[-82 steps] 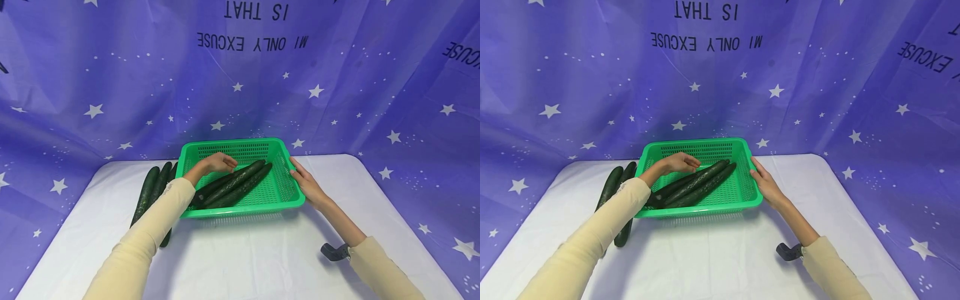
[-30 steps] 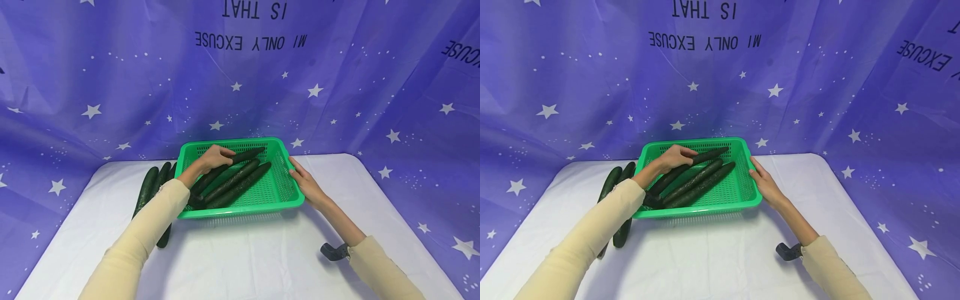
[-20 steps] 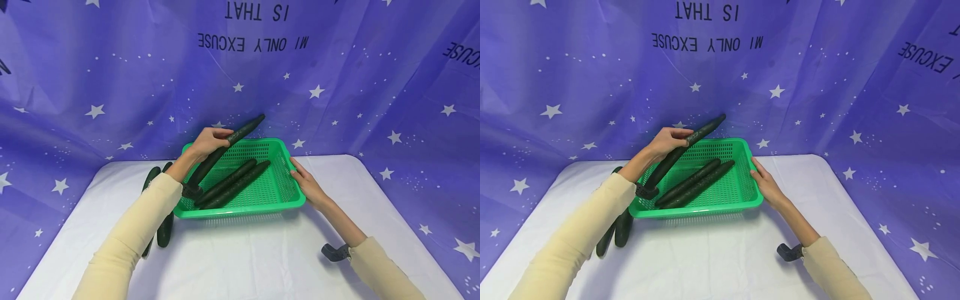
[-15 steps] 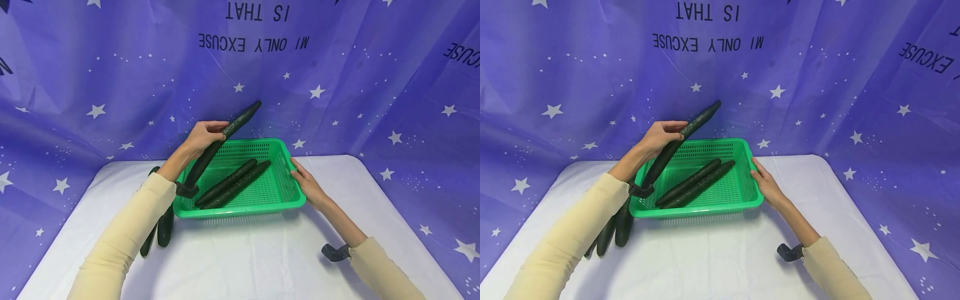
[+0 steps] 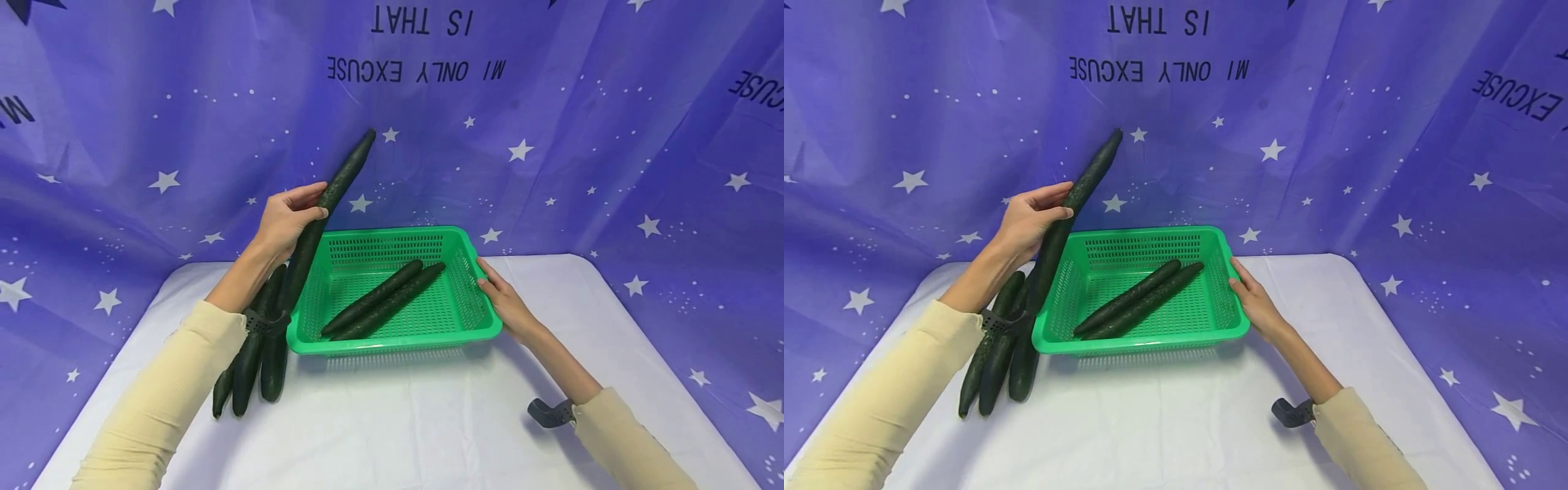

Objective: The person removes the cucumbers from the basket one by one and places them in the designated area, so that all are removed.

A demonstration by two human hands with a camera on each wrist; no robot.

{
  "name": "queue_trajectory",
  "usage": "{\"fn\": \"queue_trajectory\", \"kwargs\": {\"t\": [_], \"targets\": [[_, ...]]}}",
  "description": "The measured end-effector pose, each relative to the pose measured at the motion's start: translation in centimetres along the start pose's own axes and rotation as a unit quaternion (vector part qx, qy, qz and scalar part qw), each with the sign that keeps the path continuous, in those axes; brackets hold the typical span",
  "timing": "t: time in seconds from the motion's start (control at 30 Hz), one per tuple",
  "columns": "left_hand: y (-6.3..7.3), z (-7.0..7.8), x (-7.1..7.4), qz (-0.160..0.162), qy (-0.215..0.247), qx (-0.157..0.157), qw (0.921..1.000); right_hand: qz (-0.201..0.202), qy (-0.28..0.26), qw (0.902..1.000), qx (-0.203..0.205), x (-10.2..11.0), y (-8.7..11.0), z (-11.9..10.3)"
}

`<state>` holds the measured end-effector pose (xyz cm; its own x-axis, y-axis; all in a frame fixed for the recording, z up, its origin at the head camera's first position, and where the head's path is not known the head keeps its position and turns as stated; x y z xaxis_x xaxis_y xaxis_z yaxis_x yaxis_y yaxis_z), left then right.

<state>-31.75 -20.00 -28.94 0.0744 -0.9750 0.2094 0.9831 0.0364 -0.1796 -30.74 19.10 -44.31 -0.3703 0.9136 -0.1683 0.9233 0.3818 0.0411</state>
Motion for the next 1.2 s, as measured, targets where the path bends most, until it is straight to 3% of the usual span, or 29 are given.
{"fn": "queue_trajectory", "kwargs": {"t": [0.23, 0.53, 0.77, 1.2], "targets": [[2.4, -0.9, 3.8, 0.036, 0.034, 0.009, 0.9987, 0.0, 0.001, 1.0, -0.002, 0.3, -0.1, 0.1], [5.9, -4.0, 8.7, 0.076, 0.045, 0.038, 0.9953, 0.002, 0.009, 1.0, -0.003, 0.3, -0.1, 0.2], [8.1, -7.4, 11.3, 0.097, 0.066, 0.06, 0.9913, 0.004, 0.008, 1.0, -0.003, 0.2, -0.1, 0.2], [11.2, -14.9, 14.3, 0.116, 0.044, 0.174, 0.9769, 0.018, 0.004, 0.9998, -0.006, 0.1, -0.1, 0.0]]}}
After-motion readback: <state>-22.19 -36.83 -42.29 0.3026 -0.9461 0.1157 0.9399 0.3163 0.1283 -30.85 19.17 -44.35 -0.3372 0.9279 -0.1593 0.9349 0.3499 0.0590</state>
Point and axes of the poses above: each hand's wrist, its own y-axis away from the middle knuckle, its own x-axis out of the back of the hand, z = x × y, the point moved 5 cm from there along -y, towards the middle knuckle, and after that the axes turned 11 degrees about -y, right-handed, at the moved point
